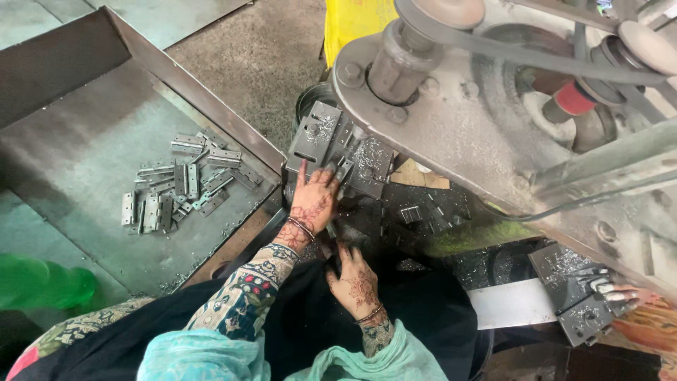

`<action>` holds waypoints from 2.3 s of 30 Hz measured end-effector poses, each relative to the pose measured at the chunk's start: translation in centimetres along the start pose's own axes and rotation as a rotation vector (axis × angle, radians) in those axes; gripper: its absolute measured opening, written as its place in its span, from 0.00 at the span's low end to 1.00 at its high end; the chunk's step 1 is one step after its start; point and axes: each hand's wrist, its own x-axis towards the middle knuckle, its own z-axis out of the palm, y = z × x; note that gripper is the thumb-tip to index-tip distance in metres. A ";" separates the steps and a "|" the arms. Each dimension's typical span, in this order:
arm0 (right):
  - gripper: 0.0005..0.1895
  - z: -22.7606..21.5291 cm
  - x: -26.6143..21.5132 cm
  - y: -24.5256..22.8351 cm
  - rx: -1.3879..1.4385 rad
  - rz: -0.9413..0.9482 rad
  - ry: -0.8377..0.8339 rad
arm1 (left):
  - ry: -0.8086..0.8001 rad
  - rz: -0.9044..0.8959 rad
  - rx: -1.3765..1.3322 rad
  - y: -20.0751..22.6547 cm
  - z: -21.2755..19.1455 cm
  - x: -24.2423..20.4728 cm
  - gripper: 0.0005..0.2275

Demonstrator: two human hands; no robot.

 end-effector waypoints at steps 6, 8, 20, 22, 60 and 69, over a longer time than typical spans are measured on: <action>0.38 -0.2 -0.1 -0.1 -0.004 0.029 -0.034 | -0.133 -0.147 0.036 -0.3 -1.6 1.1 0.15; 0.40 -0.4 0.1 -0.2 -0.006 0.030 -0.055 | -0.235 -0.188 0.058 0.1 -2.5 2.1 0.15; 0.35 -1.1 2.7 -0.1 -0.053 0.159 -0.200 | -0.301 -0.227 0.044 -0.4 -2.3 6.9 0.11; 0.34 -0.1 2.8 0.5 -0.027 0.195 -0.196 | -0.310 -0.229 0.051 -0.6 -1.3 7.0 0.11; 0.30 3.9 2.3 4.0 0.002 0.111 -0.112 | -0.262 -0.134 0.036 -3.6 4.2 7.6 0.18; 0.43 11.6 -1.1 6.1 0.134 -0.031 0.134 | -0.337 -0.130 0.057 -3.3 3.5 7.5 0.16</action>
